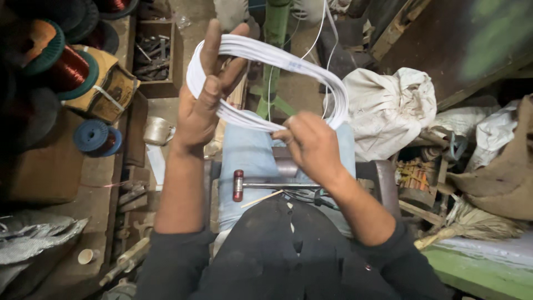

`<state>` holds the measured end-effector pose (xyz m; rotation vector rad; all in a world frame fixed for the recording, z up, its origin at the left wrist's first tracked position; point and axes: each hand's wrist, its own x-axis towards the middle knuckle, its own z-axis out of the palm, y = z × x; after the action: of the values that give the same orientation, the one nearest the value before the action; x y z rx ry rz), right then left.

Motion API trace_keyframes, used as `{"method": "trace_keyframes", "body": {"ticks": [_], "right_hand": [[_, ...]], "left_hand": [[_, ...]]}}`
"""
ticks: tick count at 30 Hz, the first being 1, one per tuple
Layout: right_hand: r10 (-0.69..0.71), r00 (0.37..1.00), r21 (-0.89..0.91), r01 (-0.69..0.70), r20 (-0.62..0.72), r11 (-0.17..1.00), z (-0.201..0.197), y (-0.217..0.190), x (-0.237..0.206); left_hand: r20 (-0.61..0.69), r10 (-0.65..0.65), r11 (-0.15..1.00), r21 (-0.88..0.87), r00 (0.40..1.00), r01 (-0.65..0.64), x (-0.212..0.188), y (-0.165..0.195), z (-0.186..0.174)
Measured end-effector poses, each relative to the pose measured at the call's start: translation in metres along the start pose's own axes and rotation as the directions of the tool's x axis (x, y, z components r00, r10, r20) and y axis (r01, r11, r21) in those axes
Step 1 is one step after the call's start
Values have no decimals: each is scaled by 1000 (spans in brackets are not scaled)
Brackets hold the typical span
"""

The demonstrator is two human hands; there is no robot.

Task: The person winds white wire onto a green vertical stand using both hands. They use a small hammer to tap the wire into place and a wooden stick to assist in guiding the wire. The person repeatedly wraps the wire around the stand, adjusting its position as needed.

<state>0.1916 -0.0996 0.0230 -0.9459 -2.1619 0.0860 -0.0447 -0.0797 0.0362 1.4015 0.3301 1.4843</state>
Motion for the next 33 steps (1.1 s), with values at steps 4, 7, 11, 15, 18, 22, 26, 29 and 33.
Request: {"method": "trace_keyframes", "body": {"ticks": [4, 7, 11, 15, 18, 22, 26, 29, 33], "right_hand": [[39, 998, 172, -48, 54, 984, -10, -12, -3], [-21, 992, 167, 42, -126, 985, -27, -9, 6], [0, 929, 85, 34, -370, 996, -38, 24, 31], [428, 902, 895, -237, 58, 378, -19, 75, 47], [560, 817, 950, -268, 136, 159, -17, 104, 39], [424, 860, 921, -367, 284, 127, -32, 97, 21], [-46, 986, 637, -69, 162, 768, -51, 60, 31], [-217, 976, -136, 215, -4, 967, -50, 40, 53], [-137, 990, -443, 104, -43, 891, -47, 33, 61]], "left_hand": [[-62, -32, 995, -97, 998, 26, -5, 0, -5], [-98, -37, 987, -158, 994, 21, -9, 4, -7], [-138, -45, 987, -157, 989, 23, -14, 9, -9], [-159, 11, 998, -60, 987, -21, -17, 8, -12], [-309, 63, 995, -54, 949, -84, -19, 13, -24], [-342, 120, 992, 69, 932, -103, -8, 14, -42], [-198, -48, 997, 51, 979, 59, 23, 0, -42], [52, -142, 983, -112, 989, 147, 52, -16, -30], [202, -168, 946, -244, 965, 216, 79, -21, -21]]}}
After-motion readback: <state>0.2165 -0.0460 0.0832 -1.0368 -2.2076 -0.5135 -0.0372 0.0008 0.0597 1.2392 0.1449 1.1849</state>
